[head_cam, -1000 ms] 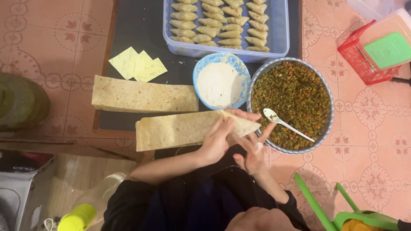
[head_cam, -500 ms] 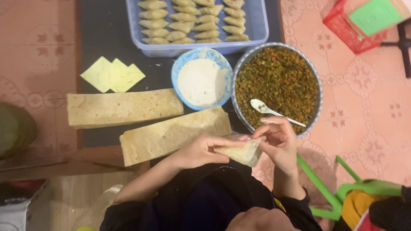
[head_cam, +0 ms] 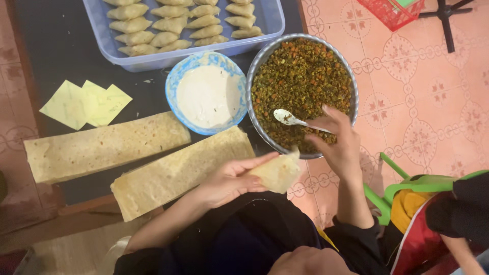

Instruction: The person repeatedly takes square pastry sheets, spoons a vegetable filling onto them, folds them into triangular samosas, and places them in a tray. The process is continuous and repetitive throughout the clip.

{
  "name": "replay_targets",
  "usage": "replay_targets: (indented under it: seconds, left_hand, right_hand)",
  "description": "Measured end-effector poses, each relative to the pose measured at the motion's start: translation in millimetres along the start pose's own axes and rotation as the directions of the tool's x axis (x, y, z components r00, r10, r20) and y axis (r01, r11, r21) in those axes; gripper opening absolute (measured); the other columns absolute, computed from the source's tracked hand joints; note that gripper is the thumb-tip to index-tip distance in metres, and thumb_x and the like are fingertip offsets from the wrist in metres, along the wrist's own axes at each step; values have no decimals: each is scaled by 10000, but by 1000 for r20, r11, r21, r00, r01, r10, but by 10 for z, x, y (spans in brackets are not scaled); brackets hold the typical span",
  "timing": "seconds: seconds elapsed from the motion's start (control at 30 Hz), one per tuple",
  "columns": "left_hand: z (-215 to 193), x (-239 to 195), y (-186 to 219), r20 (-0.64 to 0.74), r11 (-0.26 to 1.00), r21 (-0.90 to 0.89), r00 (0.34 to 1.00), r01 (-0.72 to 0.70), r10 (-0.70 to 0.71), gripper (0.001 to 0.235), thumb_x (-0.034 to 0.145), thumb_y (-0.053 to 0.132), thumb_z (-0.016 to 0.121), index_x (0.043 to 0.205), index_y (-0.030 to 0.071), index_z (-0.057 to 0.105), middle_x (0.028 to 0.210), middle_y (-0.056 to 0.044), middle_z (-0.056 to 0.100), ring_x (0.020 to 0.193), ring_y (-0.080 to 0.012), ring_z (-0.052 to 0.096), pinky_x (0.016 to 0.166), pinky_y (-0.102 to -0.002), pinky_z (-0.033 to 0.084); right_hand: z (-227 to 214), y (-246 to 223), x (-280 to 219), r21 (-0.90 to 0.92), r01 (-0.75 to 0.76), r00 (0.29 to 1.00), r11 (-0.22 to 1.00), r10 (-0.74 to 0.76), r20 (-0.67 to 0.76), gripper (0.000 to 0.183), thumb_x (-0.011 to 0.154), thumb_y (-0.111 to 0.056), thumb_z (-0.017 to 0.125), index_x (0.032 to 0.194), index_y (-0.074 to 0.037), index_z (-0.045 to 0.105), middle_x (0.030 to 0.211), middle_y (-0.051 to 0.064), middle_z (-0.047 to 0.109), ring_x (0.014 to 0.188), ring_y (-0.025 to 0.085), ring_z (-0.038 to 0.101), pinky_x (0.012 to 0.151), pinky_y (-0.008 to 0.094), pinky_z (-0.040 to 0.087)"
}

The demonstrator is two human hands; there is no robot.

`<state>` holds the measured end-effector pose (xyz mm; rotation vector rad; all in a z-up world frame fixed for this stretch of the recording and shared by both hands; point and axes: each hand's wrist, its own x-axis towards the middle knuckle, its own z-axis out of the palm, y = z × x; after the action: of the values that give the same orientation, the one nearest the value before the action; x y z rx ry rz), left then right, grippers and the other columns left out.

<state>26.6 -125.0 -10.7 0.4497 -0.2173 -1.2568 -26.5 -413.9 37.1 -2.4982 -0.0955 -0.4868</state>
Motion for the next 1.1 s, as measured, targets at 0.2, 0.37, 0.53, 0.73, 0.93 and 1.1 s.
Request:
replay_targets:
  seconds: [0.2,0.37,0.53,0.73,0.93,1.1]
  left_hand:
    - [-58,-96,8,-138,941,-61,936,-334,324,671,997,-77,555,1607,-51,278,1645,-157,409,1339,-270,570,1109,-420,486]
    - [-95,-1,33,-233,864,-28,843,-503,484,693,987,-133,492,1622,-8,245,1655,-145,333,1422,-272,500,1163,-467,463]
    - [-100,31,97,-276,856,22,820,-516,502,702,983,-146,449,1630,6,224,1697,-88,283,1419,-256,477,1149,-459,444]
    - [-85,63,171,-276,858,68,816,-510,507,688,1019,-132,438,1661,-4,224,1645,-148,372,1362,-253,492,1189,-496,438]
    - [-111,170,108,-293,848,101,799,-520,525,674,1012,-113,446,1637,-6,216,1632,-141,383,1445,-268,479,1220,-478,401]
    - [-132,219,63,-359,847,145,770,-512,527,672,997,-126,453,1624,-20,237,1653,-127,363,1412,-256,487,1175,-440,403]
  right_hand:
    - [178,240,76,-498,197,979,844,-146,140,386,914,12,631,1278,-92,557,894,84,684,873,290,691,787,426,560]
    - [44,369,270,-633,127,987,764,-36,154,478,969,-10,611,1436,-108,579,751,55,623,659,215,603,551,369,482]
    - [228,407,532,-597,251,963,762,-135,233,472,962,-13,615,1388,-215,638,677,22,629,561,191,617,449,345,482]
    - [156,378,455,-243,105,968,964,-43,248,496,821,-54,777,1283,-115,608,917,39,779,816,235,752,630,338,582]
    - [266,422,439,-114,-71,961,991,98,259,481,858,-21,782,1284,-112,578,971,50,797,865,227,780,676,314,606]
    - [289,476,384,-17,-209,943,978,206,260,501,839,-23,795,1273,-87,553,967,87,791,889,255,782,746,324,630]
